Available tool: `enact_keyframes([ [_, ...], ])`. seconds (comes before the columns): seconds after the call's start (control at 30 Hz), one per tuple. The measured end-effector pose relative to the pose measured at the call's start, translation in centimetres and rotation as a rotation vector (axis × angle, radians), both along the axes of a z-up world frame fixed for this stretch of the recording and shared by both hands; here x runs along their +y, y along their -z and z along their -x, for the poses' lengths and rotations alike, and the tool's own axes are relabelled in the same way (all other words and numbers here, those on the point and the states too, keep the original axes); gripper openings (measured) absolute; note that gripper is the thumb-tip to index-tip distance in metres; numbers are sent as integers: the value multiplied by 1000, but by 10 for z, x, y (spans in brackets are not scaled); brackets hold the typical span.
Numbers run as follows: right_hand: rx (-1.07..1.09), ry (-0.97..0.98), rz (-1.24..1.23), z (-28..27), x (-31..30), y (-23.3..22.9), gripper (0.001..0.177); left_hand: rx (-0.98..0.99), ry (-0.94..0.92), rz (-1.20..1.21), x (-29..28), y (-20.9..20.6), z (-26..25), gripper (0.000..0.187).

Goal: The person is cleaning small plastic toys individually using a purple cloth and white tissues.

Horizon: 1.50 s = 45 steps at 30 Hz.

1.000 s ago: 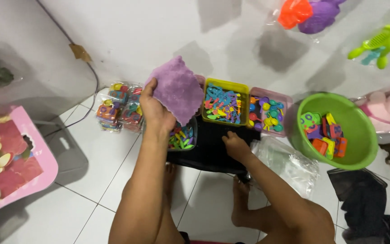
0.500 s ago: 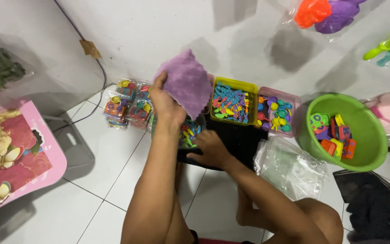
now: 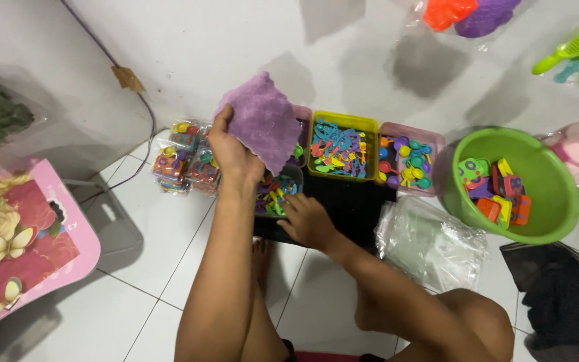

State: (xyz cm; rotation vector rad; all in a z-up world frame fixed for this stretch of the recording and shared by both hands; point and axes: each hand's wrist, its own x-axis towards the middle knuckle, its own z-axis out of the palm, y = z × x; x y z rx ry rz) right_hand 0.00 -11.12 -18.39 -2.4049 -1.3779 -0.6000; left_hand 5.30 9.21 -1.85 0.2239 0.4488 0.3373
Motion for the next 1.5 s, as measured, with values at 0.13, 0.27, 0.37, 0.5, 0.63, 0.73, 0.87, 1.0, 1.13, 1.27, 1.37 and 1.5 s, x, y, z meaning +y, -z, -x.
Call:
enact_keyframes([
  [0.13, -219, 104, 36, -28, -61, -63, 29, 35, 14, -6, -11, -10, 7, 38],
  [0.27, 95, 446, -159, -93, -196, -87, 20, 32, 21, -4, -30, -14, 10, 40],
  [0.37, 262, 836, -374, -141, -321, -61, 19, 60, 62, -32, -50, -23, 17, 38],
  [0.5, 547, 1352, -79, -164, -453, 13, 32, 131, 128, -95, -72, -31, 17, 41],
  [0.63, 847, 1281, -6, -122, -410, -35, 52, 92, 146, -168, -85, -26, 11, 37],
  [0.73, 815, 1331, 80, -130, -419, -14, 72, 126, 135, -131, -91, -5, 1, 40],
  [0.87, 756, 1432, 41, -137, -444, 25, 47, 137, 215, -168, -98, 0, -3, 42],
  [1.0, 635, 1543, -85, -165, -490, 68, 34, 136, 239, -184, -104, -5, 0, 40],
  [1.13, 605, 1508, -296, -148, -482, 37, 31, 128, 249, -200, -105, -3, 4, 40],
  [1.27, 286, 1166, -619, -122, -403, -59, 8, 127, 350, -198, -114, -12, 12, 46],
  [1.37, 162, 751, -879, -92, -295, -128, 20, 122, 398, -191, -123, -5, 10, 46],
  [1.5, 283, 251, -1146, 5, -99, -241, 42, 89, 560, -217, -146, -17, 24, 55],
])
